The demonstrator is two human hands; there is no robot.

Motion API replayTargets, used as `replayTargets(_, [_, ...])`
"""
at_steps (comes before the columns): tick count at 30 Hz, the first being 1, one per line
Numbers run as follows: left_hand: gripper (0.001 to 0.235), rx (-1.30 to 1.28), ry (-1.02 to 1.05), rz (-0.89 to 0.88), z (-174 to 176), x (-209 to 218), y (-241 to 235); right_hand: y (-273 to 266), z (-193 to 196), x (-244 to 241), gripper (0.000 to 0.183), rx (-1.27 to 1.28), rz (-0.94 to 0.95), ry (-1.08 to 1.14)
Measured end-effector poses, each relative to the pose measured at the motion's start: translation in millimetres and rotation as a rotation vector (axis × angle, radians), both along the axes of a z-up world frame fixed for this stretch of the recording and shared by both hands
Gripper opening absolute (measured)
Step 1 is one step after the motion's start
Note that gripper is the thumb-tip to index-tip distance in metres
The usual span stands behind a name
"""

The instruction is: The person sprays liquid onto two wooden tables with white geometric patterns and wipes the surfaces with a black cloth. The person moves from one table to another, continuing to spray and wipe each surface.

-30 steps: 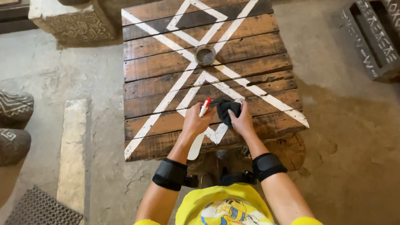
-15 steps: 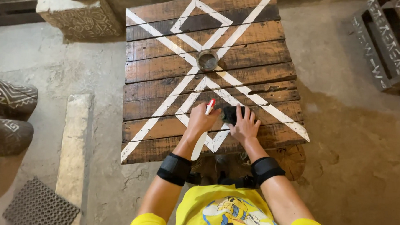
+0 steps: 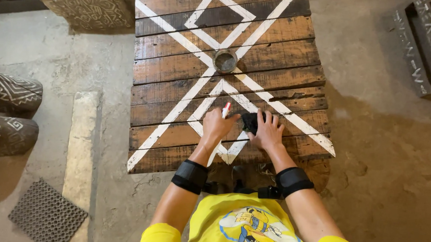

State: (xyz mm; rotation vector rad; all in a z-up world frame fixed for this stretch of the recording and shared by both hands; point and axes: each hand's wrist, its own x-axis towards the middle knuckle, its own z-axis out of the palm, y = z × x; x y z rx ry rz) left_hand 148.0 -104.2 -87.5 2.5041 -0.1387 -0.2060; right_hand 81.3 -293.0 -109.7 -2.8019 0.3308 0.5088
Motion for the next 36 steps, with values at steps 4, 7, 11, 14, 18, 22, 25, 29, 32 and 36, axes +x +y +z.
replayTargets(4, [0.068,0.05,0.026,0.013,-4,2,6,-4,-12,5,0.107,-0.006,0.015,-0.004])
replayTargets(7, [0.067,-0.013,0.164,-0.015,15,1,10,-7,-18,9,0.107,-0.008,0.007,-0.036])
replayTargets(11, [0.066,-0.097,0.183,-0.006,25,4,11,-13,-31,18,0.105,-0.01,0.033,-0.012])
replayTargets(14, [0.063,-0.093,0.184,0.015,36,6,7,-11,-35,21,0.104,-0.003,0.019,-0.065])
replayTargets(18, [0.064,0.028,0.18,0.024,29,12,2,-7,-24,23,0.091,0.014,-0.004,-0.131])
replayTargets(22, [0.065,0.028,0.182,0.02,28,14,5,-6,-15,28,0.096,0.049,0.034,-0.162])
replayTargets(25, [0.064,-0.066,0.088,0.004,37,17,5,-12,-24,47,0.086,0.026,0.087,-0.142])
replayTargets(29, [0.058,-0.21,0.08,0.06,64,13,8,-13,-7,64,0.075,0.2,-0.016,-0.173])
replayTargets(32, [0.054,-0.304,-0.03,0.086,66,15,13,-6,-6,75,0.063,0.322,-0.03,-0.322])
replayTargets(36, [0.049,-0.374,-0.221,0.125,59,28,20,2,-13,91,0.062,0.311,0.088,-0.663])
